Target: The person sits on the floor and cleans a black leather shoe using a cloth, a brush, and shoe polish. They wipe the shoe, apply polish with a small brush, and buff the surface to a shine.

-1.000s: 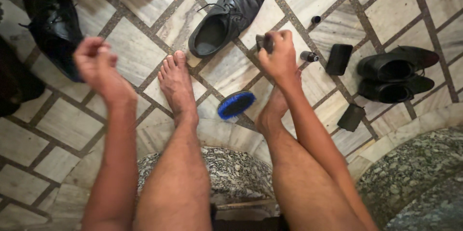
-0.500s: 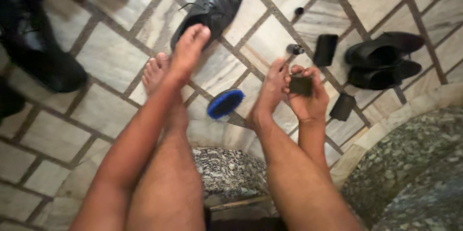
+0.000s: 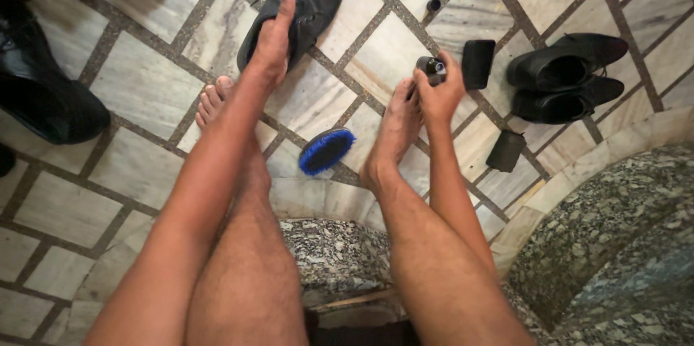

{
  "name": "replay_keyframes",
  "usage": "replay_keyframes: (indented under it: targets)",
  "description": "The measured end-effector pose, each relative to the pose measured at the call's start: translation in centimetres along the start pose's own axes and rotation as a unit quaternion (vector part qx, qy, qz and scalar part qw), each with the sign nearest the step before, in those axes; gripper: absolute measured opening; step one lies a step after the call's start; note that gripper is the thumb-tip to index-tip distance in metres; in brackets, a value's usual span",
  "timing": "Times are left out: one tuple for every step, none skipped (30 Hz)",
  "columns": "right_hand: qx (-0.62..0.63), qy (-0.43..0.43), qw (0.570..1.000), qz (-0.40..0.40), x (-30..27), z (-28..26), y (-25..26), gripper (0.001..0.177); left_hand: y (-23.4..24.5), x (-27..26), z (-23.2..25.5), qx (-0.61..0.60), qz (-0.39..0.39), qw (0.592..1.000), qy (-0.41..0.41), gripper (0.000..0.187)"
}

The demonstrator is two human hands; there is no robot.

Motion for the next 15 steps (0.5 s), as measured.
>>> replay_keyframes:
  targets:
    - [0.012,-0.041,0.999,-0.005,0.1,0.4,-0.3,0.046,0.4,-0.1,-0.4,0.008,0.026,0.999,0.028,0.081]
    - [0.024,-0.082,0.996,-0.011,0.1,0.6,-0.8,0.041,0.8,-0.3,-0.7,0.016,0.051,0.997,0.056,0.078]
    - [0.036,-0.122,0.992,-0.016,0.2,0.7,-1.1,0.036,0.5,-0.2,-0.2,-0.040,0.034,0.999,-0.005,0.070]
    - [0.091,-0.113,0.989,-0.020,0.5,0.4,-1.3,0.034,-0.1,-0.3,0.2,-0.096,0.016,0.993,-0.067,0.063]
    - [0.146,-0.106,0.983,-0.025,0.5,0.1,-1.4,0.032,-0.6,-0.8,0.6,-0.150,-0.004,0.981,-0.125,0.057]
    - [0.199,-0.099,0.974,-0.029,0.4,-0.4,-1.4,0.031,-0.9,-1.4,0.8,-0.202,-0.031,0.970,-0.132,0.052]
    - [0.267,-0.130,0.954,-0.044,0.1,-0.6,-1.5,0.034,-1.1,-2.0,1.3,-0.253,-0.060,0.955,-0.140,0.048]
    - [0.333,-0.159,0.927,-0.060,-0.5,-1.4,-1.2,0.037,-1.4,-2.8,1.9,-0.303,-0.088,0.937,-0.149,0.043]
    - [0.396,-0.189,0.895,-0.077,-1.2,-2.4,-0.9,0.041,-1.6,-3.8,2.2,-0.317,-0.094,0.932,-0.149,0.043]
    - [0.465,-0.193,0.858,-0.099,-1.8,-3.9,-0.7,0.045,-1.7,-5.0,2.5,-0.332,-0.101,0.926,-0.150,0.043]
    - [0.532,-0.194,0.815,-0.123,-2.3,-5.7,-0.7,0.051,-1.7,-6.2,2.8,-0.346,-0.106,0.920,-0.154,0.043]
    - [0.595,-0.194,0.766,-0.146,-2.6,-7.5,-0.7,0.056,-1.8,-7.2,2.6,-0.366,-0.103,0.915,-0.138,0.044]
    - [0.612,-0.187,0.751,-0.165,-2.9,-9.3,-0.5,0.058,-1.7,-8.3,2.3,-0.386,-0.098,0.909,-0.120,0.045]
    - [0.628,-0.179,0.735,-0.183,-3.1,-11.1,-0.4,0.061,-1.6,-9.4,1.7,-0.406,-0.093,0.903,-0.103,0.046]
    - [0.643,-0.172,0.719,-0.200,-3.2,-12.8,0.0,0.064,-1.5,-10.6,0.9,-0.414,-0.094,0.900,-0.099,0.046]
Point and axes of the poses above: each hand's wrist, its own x-axis towards the middle knuckle, its own y-axis out of the back of the hand, z = x × y, the point moved 6 cm from there along x, towards the middle knuckle, and after that the axes turned 12 degrees about -z, right-handed, at the moved point
